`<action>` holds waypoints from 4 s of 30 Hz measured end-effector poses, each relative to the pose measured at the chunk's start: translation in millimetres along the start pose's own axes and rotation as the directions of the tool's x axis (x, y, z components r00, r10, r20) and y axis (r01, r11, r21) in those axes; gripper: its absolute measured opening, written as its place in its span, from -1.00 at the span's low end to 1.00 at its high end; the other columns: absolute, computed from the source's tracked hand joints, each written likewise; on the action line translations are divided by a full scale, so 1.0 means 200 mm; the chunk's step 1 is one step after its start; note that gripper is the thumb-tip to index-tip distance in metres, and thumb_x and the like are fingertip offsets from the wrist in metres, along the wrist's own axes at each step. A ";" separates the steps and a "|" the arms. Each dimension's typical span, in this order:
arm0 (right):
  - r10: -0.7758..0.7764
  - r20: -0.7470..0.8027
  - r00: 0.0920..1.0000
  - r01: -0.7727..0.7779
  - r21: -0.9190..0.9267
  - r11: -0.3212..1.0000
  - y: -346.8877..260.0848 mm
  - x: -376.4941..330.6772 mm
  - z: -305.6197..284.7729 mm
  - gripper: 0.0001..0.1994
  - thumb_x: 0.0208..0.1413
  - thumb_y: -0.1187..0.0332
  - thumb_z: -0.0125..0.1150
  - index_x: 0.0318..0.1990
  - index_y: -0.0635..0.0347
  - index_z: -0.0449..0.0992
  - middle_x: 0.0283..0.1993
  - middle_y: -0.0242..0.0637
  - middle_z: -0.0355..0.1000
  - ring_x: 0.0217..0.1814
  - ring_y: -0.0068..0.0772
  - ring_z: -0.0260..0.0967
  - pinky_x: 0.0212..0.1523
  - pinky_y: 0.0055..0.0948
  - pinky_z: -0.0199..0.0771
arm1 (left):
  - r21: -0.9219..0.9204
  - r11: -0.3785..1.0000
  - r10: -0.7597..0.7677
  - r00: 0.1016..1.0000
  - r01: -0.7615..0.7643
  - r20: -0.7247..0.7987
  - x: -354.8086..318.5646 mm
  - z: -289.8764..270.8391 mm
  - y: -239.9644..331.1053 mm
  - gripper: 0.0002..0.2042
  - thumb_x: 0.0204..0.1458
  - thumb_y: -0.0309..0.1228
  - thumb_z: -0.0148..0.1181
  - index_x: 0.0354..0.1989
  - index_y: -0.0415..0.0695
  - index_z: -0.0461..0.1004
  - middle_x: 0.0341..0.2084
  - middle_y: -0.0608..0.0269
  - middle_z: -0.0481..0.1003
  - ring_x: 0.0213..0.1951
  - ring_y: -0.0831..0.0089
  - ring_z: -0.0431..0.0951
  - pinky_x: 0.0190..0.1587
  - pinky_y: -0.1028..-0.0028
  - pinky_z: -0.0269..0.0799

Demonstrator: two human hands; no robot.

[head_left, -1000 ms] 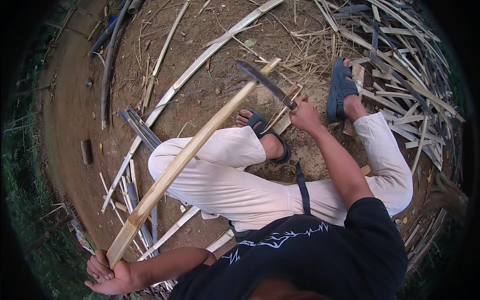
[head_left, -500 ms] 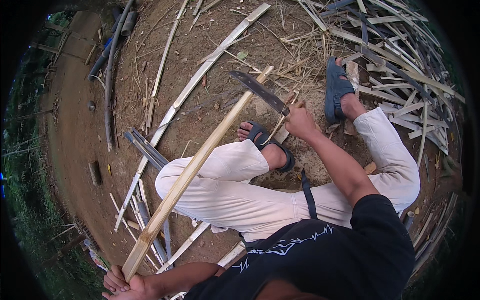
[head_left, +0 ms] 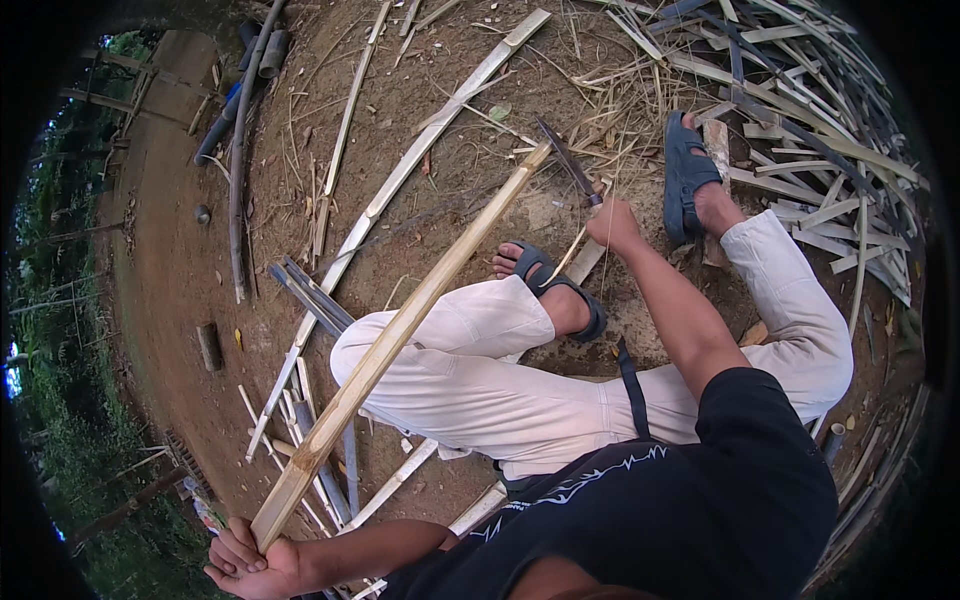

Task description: The person uses a machete to shave thin layers from strips of bamboo while sitting on the ground. They refine the bamboo pieces by sliding the blade along the surface and stack the processed strips nearby.

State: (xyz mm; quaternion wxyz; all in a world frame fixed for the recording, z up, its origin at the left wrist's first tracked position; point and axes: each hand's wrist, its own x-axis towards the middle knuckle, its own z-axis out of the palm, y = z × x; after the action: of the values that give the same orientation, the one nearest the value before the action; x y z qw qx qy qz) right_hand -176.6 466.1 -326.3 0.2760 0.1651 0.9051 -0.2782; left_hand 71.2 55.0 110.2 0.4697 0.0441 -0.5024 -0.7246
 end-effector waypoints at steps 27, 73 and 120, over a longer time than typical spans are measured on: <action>-0.552 -0.082 0.830 0.557 0.175 0.812 -0.13 -0.59 -0.08 -0.81 -0.08 0.36 0.26 -0.30 0.22 0.49 -0.37 0.05 0.50 -0.22 0.18 0.47 -0.24 -0.06 0.41 | -0.415 0.901 0.234 0.662 0.128 0.712 -0.04 0.29 -0.07 -0.69 0.18 -0.45 -0.06 -0.62 0.03 0.07 -0.91 0.59 0.07 -0.88 0.82 0.01 -0.74 0.75 -0.08; -0.591 -0.785 0.184 0.926 -0.064 0.373 -0.86 -0.62 -0.50 -0.56 0.29 0.19 0.10 0.20 0.27 0.28 0.08 0.05 0.31 0.15 0.06 0.29 0.14 -0.07 0.29 | -0.210 0.961 0.130 0.373 0.182 0.919 0.59 1.65 0.12 -0.76 0.30 -0.38 -0.03 -0.47 -0.09 0.28 -0.72 0.38 0.23 -0.67 0.68 0.29 -0.49 0.62 0.27; -0.154 -0.283 0.947 0.168 0.026 0.985 0.32 -0.34 0.18 -0.25 0.03 0.23 0.27 0.31 0.32 0.03 0.05 0.36 0.36 0.12 0.30 0.34 0.16 0.02 0.33 | 0.362 0.027 -0.977 -0.052 0.932 0.205 -0.75 0.29 -0.83 -0.67 0.35 -0.38 -0.20 0.22 -0.18 0.03 -0.60 0.14 0.32 -0.80 0.48 0.34 -0.72 0.42 0.42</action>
State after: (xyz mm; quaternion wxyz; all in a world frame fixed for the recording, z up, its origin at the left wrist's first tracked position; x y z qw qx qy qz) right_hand -79.8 485.1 -337.2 0.1173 0.1352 0.9382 -0.2961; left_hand 17.7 211.6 -49.6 -0.2872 0.2566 -0.4510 -0.8051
